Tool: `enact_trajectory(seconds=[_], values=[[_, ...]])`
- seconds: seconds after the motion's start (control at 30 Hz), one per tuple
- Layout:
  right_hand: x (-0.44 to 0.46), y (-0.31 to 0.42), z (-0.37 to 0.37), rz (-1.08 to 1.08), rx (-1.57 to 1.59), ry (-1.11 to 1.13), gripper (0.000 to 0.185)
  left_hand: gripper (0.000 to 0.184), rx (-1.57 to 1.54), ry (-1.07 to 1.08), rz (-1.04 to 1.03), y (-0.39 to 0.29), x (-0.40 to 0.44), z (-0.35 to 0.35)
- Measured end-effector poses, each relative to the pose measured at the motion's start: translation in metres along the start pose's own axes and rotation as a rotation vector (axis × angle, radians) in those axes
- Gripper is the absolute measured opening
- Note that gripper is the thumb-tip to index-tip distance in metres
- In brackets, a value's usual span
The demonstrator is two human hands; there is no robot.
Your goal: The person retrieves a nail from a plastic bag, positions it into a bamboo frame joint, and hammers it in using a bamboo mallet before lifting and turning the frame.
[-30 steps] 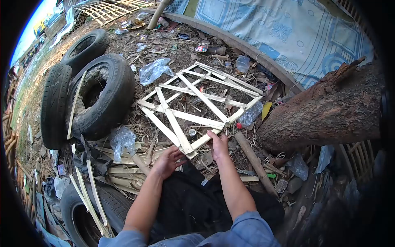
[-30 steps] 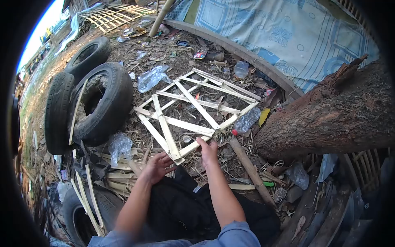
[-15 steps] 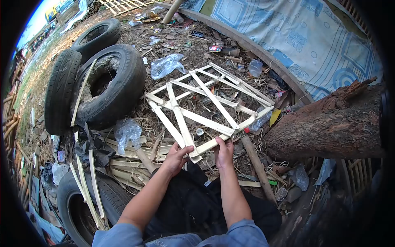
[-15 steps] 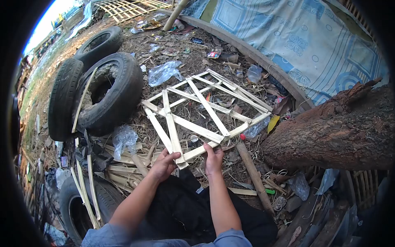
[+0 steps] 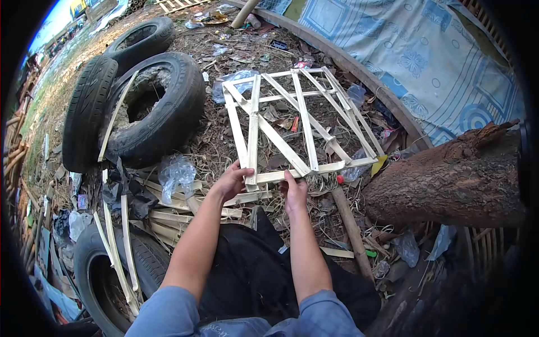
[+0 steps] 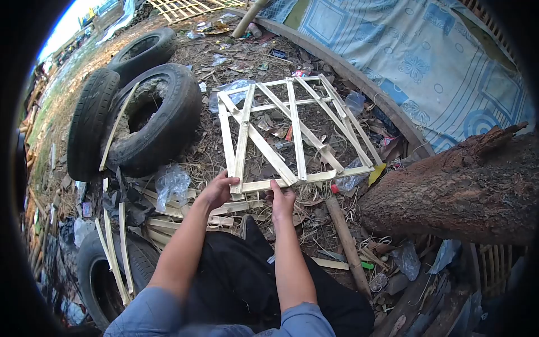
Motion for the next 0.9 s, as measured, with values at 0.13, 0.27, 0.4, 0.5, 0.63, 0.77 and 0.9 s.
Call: enact_trajectory(seconds=[0.13,0.27,0.4,0.5,0.63,0.77,0.9], values=[[0.006,-0.026,0.010,-0.176,-0.145,-0.086,0.024,0.050,0.050,-0.175,0.124,0.009,0.028,0.030],[-0.026,-0.017,0.044,-0.187,-0.309,0.095,0.018,0.044,0.273,-0.253,0.214,0.024,0.038,0.042],[-0.088,0.043,0.087,-0.178,-0.348,0.168,0.022,0.045,0.316,-0.266,0.251,0.027,0.033,0.036],[-0.118,0.100,0.104,-0.134,-0.378,0.145,0.035,0.043,0.360,-0.277,0.210,0.025,0.031,0.035],[-0.156,0.164,0.118,-0.013,-0.377,0.119,0.042,0.040,0.300,-0.272,0.070,0.021,0.033,0.041],[-0.183,0.183,0.159,-0.056,-0.442,0.112,0.048,0.038,0.157,-0.264,-0.024,0.004,0.025,0.038],[-0.158,0.191,0.167,-0.152,-0.542,0.182,0.043,0.034,0.284,-0.424,-0.052,-0.016,0.010,0.029]])
Point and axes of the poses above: each hand's wrist, its own x-axis towards the middle knuckle, its own z-axis out of the back of the hand, y = z × x, the point moved 6 cm from there along x, towards the middle knuckle, and after that the axes turned 13 degrees about z, right-handed, at the moved point
